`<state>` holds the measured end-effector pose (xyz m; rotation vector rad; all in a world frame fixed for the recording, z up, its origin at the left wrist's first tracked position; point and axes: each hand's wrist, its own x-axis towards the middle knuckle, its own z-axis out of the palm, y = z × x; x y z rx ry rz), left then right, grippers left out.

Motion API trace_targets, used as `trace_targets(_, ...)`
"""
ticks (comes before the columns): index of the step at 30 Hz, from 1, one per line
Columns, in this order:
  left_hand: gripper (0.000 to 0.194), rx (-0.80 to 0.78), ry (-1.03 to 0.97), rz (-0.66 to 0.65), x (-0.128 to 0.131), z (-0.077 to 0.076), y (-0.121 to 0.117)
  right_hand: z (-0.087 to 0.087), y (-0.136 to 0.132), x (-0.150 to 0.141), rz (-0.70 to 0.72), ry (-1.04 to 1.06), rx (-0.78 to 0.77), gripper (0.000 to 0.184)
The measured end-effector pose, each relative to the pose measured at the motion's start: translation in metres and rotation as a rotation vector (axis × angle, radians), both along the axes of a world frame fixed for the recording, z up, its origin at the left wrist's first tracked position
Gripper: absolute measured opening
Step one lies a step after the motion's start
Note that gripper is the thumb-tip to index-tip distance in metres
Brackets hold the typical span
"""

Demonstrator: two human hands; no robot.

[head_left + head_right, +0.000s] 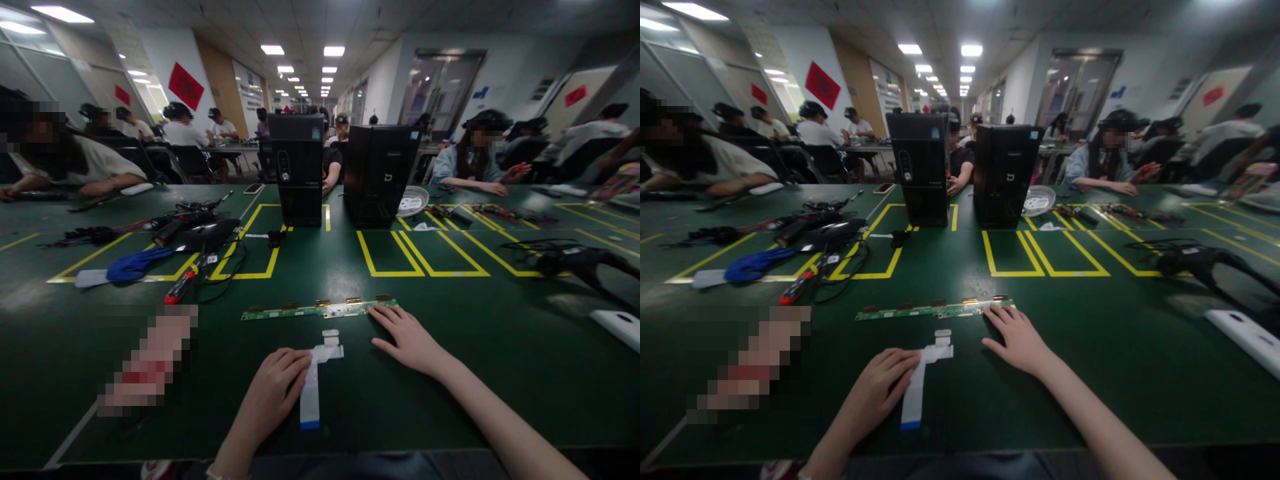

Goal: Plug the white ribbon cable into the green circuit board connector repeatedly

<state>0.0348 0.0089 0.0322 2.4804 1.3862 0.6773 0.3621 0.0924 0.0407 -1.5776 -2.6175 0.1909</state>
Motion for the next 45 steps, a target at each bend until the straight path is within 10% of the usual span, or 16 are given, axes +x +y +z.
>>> trace_targets(16, 0.028, -0.016, 0.005, 0.004, 0.001, 0.001, 0.0, 0.009, 0.0, -0.017, 0.053, -0.029, 0.109, 0.057)
trace_targets(30, 0.031, 0.068, 0.079, -0.021, 0.002, 0.003, -0.002, -0.02, 0.005, -0.012, 0.169, 0.124, 0.2, 0.047)
trace_targets(45, 0.041, 0.038, 0.203, -0.028, 0.063, 0.002, 0.004, -0.018, 0.006, -0.014, 0.142, 0.13, 0.095, 0.05)
